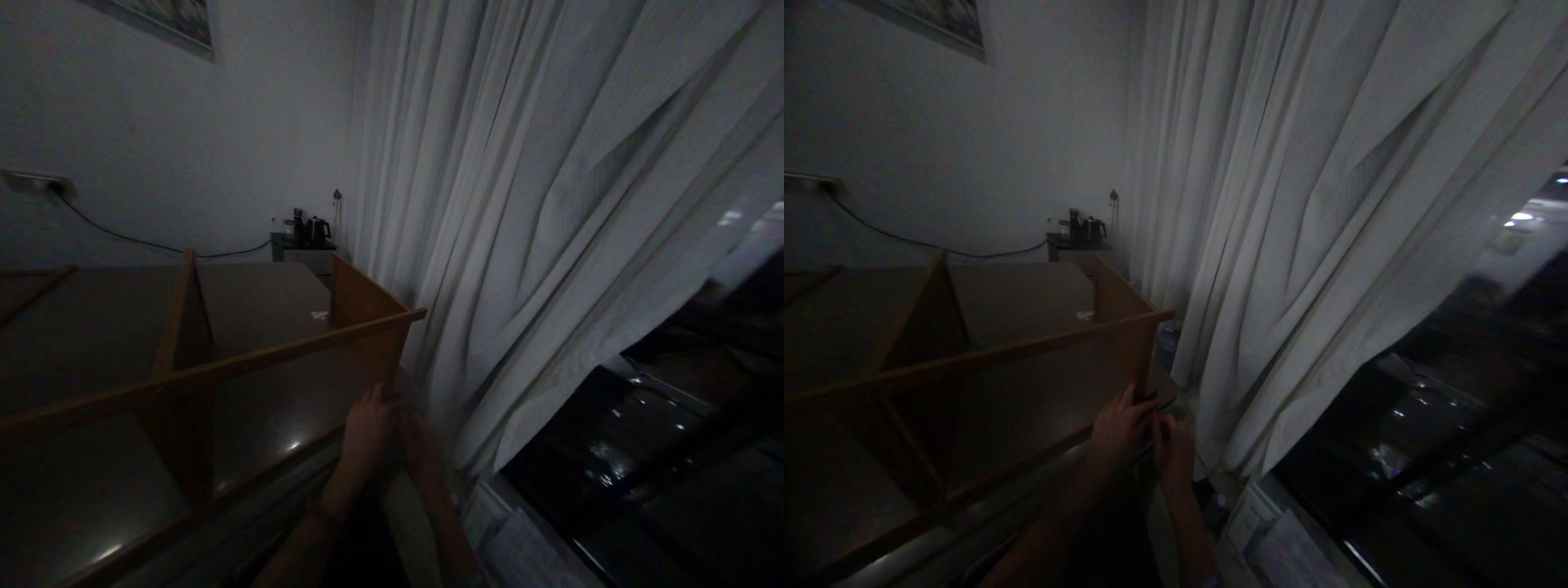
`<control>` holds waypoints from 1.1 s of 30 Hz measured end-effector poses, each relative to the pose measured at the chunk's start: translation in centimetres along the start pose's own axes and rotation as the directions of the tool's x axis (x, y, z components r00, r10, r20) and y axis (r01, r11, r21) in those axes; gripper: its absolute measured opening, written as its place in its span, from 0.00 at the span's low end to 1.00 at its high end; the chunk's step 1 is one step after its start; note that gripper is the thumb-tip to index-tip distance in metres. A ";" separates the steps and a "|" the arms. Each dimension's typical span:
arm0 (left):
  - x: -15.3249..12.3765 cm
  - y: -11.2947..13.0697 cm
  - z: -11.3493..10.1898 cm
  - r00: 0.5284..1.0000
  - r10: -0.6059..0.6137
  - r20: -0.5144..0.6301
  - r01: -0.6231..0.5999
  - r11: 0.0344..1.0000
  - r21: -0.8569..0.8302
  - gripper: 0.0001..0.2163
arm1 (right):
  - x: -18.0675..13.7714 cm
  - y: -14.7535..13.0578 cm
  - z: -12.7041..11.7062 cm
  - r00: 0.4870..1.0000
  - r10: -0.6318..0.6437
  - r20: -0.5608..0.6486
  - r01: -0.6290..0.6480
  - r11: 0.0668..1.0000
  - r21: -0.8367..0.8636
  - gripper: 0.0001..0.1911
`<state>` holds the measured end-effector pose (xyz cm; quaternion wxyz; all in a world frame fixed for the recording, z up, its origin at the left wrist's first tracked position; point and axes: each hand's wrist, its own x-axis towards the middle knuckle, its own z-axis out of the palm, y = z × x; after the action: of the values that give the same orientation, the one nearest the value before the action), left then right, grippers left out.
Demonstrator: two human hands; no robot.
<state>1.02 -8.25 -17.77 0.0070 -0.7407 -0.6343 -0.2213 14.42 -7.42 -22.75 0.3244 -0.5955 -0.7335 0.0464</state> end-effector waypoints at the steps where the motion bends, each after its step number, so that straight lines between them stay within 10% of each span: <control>1: 0.0 0.0 0.0 1.000 0.002 -0.006 -0.002 1.000 -0.003 0.13 | 0.0 0.1 -0.3 1.000 -0.023 0.002 0.024 0.998 -0.059 0.24; 7: 0.0 0.0 0.2 0.999 -0.010 -0.030 0.011 1.000 0.006 0.13 | 0.1 0.0 -0.8 0.996 -0.083 0.011 0.084 0.979 -0.188 0.25; 21: 0.1 -0.1 0.6 0.999 0.000 -0.037 0.001 1.000 0.018 0.13 | 0.3 -0.7 -0.7 0.984 0.009 0.175 -0.087 0.894 0.439 0.32; 33: 0.0 0.0 0.3 0.999 0.008 -0.041 -0.007 1.000 0.031 0.13 | 0.4 -1.2 0.6 0.978 0.138 0.154 -0.196 0.856 0.478 0.36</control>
<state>1.14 -8.19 -18.01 0.0322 -0.7382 -0.6345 -0.2268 13.06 -7.22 -22.54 0.4173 -0.5516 -0.6603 0.2927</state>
